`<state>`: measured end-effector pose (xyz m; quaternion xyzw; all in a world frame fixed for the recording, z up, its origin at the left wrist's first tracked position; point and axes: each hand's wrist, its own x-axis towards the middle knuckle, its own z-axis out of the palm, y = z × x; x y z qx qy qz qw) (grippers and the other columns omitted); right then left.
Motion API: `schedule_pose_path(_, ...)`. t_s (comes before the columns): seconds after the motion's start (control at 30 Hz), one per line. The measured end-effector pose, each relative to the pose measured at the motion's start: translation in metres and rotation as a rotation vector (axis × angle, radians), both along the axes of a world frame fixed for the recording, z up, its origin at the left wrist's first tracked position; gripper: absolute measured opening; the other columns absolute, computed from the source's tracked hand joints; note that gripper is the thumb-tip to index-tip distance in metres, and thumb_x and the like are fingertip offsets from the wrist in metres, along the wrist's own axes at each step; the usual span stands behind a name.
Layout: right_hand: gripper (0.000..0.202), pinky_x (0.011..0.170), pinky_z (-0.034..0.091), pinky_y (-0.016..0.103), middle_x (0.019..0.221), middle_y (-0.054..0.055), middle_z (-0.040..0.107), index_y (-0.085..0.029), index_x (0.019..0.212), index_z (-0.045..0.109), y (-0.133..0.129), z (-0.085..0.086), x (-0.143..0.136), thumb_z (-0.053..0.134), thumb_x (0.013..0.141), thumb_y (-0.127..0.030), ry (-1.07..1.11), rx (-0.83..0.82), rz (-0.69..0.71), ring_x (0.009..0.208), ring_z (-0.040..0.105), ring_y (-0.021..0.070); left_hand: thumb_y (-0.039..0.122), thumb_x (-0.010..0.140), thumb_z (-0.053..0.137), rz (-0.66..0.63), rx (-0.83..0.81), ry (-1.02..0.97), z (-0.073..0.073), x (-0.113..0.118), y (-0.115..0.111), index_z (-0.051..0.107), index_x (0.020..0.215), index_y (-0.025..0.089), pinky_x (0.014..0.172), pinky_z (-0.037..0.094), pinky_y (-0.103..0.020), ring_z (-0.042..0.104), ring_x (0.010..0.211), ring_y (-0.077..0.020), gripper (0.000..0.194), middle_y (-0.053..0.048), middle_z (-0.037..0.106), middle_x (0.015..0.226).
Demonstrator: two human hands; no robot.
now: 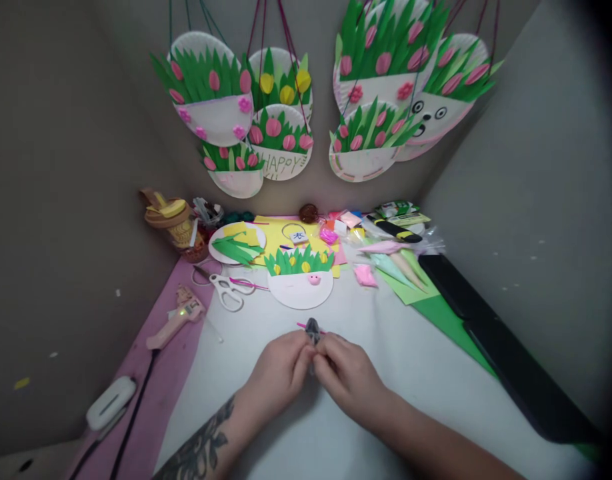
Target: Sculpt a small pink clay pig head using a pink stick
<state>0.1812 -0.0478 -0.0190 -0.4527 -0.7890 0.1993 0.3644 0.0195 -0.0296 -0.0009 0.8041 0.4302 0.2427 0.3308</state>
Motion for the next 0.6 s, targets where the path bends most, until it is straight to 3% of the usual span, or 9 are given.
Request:
schedule_pose_path(0.17, 0.021, 0.052, 0.033, 0.024, 0.059, -0.003, 0.047, -0.023, 0.067, 0.04, 0.003, 0.007, 0.005, 0.043, 0.085, -0.011, -0.039, 0.136, -0.14, 0.052, 0.045, 0.0108, 0.024, 0.094, 0.037, 0.057, 0.368, 0.165, -0.006, -0.003, 0.002, 0.046, 0.069, 0.021, 0.057, 0.033, -0.027, 0.049, 0.06, -0.0156, 0.027, -0.002, 0.054, 0.063)
schedule_pose_path(0.27, 0.021, 0.055, 0.035, 0.024, 0.06, -0.002, 0.05, -0.022, 0.068, 0.043, 0.005, 0.007, 0.005, 0.044, 0.086, -0.011, -0.1, 0.196, -0.182, 0.054, 0.048, 0.0115, 0.023, 0.092, 0.04, 0.112, 0.435, 0.219, -0.008, -0.003, 0.001, 0.047, 0.065, 0.021, 0.055, 0.03, -0.027, 0.048, 0.058, -0.0155, 0.028, -0.002, 0.054, 0.06)
schedule_pose_path(0.5, 0.005, 0.054, 0.042, 0.021, 0.065, -0.004, 0.058, -0.023, 0.085, 0.048, 0.003, 0.002, 0.004, 0.049, 0.085, -0.017, 0.133, -0.082, -0.171, 0.055, 0.054, 0.0109, 0.028, 0.094, 0.039, 0.042, 0.086, 0.032, -0.001, 0.0, -0.001, 0.046, 0.069, 0.021, 0.057, 0.035, -0.024, 0.047, 0.059, -0.013, 0.027, 0.0, 0.053, 0.064)
schedule_pose_path(0.6, 0.008, 0.053, 0.041, 0.02, 0.064, -0.004, 0.056, -0.023, 0.082, 0.047, 0.004, 0.002, 0.01, 0.049, 0.087, -0.017, 0.133, -0.033, -0.104, 0.054, 0.053, 0.0104, 0.029, 0.092, 0.041, 0.065, -0.08, -0.001, 0.004, 0.0, 0.0, 0.043, 0.064, 0.02, 0.057, 0.032, -0.024, 0.043, 0.058, -0.0119, 0.029, 0.002, 0.048, 0.061)
